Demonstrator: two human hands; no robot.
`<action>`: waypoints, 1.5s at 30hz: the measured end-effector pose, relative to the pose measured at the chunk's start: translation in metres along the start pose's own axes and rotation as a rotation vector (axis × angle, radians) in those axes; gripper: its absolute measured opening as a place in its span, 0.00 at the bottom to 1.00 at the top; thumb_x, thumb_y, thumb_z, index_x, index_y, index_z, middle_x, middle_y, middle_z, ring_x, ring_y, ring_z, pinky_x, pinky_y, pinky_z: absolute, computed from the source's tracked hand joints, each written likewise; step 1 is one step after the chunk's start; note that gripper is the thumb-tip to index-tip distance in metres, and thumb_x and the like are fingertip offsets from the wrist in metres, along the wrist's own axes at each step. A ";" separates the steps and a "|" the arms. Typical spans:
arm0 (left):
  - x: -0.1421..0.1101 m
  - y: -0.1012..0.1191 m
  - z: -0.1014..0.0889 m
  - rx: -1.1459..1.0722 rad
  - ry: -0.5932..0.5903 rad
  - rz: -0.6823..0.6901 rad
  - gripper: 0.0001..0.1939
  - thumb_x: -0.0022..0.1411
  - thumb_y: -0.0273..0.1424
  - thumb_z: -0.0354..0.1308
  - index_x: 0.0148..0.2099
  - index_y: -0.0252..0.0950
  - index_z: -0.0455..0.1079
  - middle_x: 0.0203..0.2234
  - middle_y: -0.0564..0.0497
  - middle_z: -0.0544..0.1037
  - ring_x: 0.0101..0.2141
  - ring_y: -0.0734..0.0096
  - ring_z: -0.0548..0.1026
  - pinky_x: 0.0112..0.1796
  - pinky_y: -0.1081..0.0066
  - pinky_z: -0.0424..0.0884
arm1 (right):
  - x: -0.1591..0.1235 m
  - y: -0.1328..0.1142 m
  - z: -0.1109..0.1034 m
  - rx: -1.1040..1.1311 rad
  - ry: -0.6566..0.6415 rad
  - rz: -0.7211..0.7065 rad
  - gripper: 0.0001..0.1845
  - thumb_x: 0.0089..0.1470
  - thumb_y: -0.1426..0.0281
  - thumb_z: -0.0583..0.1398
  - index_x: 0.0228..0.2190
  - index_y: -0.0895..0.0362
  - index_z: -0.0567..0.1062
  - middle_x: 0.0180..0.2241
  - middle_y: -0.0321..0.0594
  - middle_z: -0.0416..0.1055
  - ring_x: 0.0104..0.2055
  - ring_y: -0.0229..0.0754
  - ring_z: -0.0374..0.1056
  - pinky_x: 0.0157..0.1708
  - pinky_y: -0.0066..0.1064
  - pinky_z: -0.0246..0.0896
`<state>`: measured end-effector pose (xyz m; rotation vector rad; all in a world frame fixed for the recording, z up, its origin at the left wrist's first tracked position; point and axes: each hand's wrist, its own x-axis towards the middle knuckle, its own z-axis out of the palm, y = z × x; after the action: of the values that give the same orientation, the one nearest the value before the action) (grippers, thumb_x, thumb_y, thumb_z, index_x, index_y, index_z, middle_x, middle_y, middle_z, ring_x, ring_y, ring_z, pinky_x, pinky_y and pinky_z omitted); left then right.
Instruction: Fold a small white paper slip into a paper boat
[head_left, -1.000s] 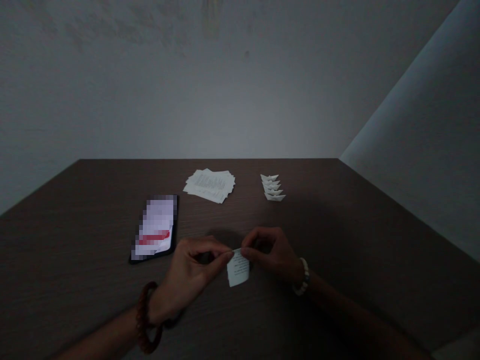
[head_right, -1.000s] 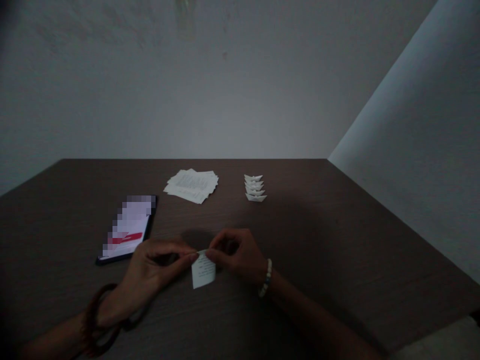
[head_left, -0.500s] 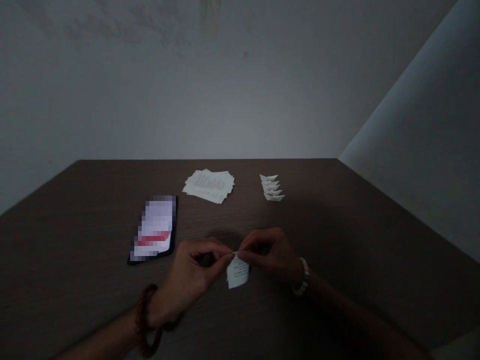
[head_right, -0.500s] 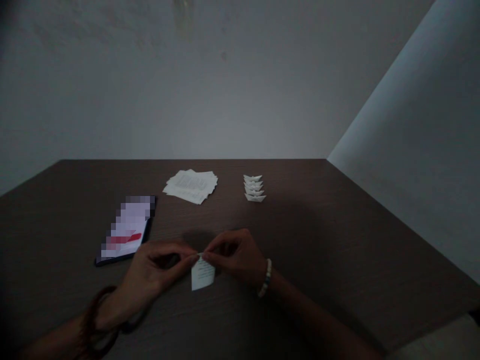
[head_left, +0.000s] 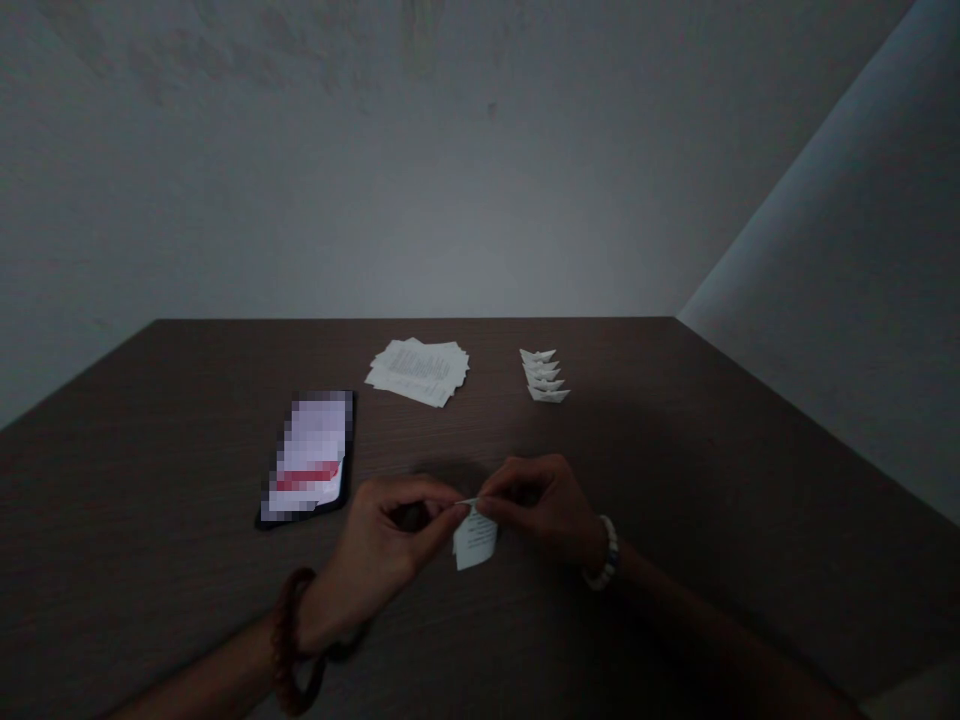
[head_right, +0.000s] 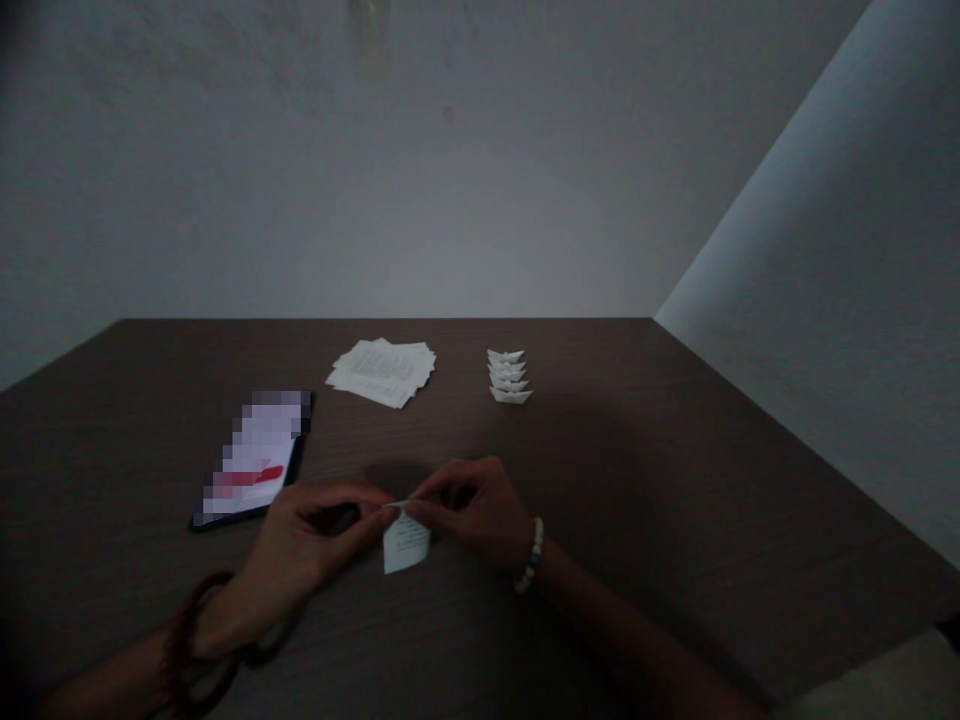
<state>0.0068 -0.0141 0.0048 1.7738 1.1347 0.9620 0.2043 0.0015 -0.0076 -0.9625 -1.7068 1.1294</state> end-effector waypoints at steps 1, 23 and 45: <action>0.000 0.000 0.000 -0.002 0.003 0.001 0.09 0.58 0.35 0.60 0.31 0.36 0.76 0.24 0.51 0.77 0.25 0.73 0.73 0.26 0.76 0.68 | 0.000 0.000 0.000 -0.001 0.001 0.001 0.07 0.47 0.66 0.66 0.27 0.58 0.80 0.23 0.38 0.71 0.23 0.34 0.63 0.24 0.26 0.58; 0.000 0.004 -0.004 -0.055 -0.057 0.045 0.08 0.59 0.32 0.59 0.29 0.36 0.76 0.24 0.52 0.76 0.26 0.74 0.72 0.26 0.76 0.66 | -0.001 -0.006 0.001 -0.037 -0.025 0.029 0.08 0.46 0.66 0.65 0.26 0.60 0.78 0.22 0.36 0.69 0.21 0.32 0.61 0.21 0.25 0.55; 0.003 0.001 -0.003 0.001 -0.024 -0.098 0.11 0.59 0.37 0.57 0.33 0.36 0.76 0.26 0.53 0.77 0.29 0.69 0.74 0.31 0.74 0.69 | 0.003 0.001 -0.003 -0.076 -0.003 0.120 0.10 0.47 0.66 0.64 0.27 0.61 0.80 0.22 0.39 0.73 0.23 0.36 0.65 0.23 0.26 0.58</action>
<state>0.0054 -0.0108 0.0075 1.7101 1.1957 0.8797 0.2061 0.0049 -0.0070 -1.1244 -1.7239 1.1498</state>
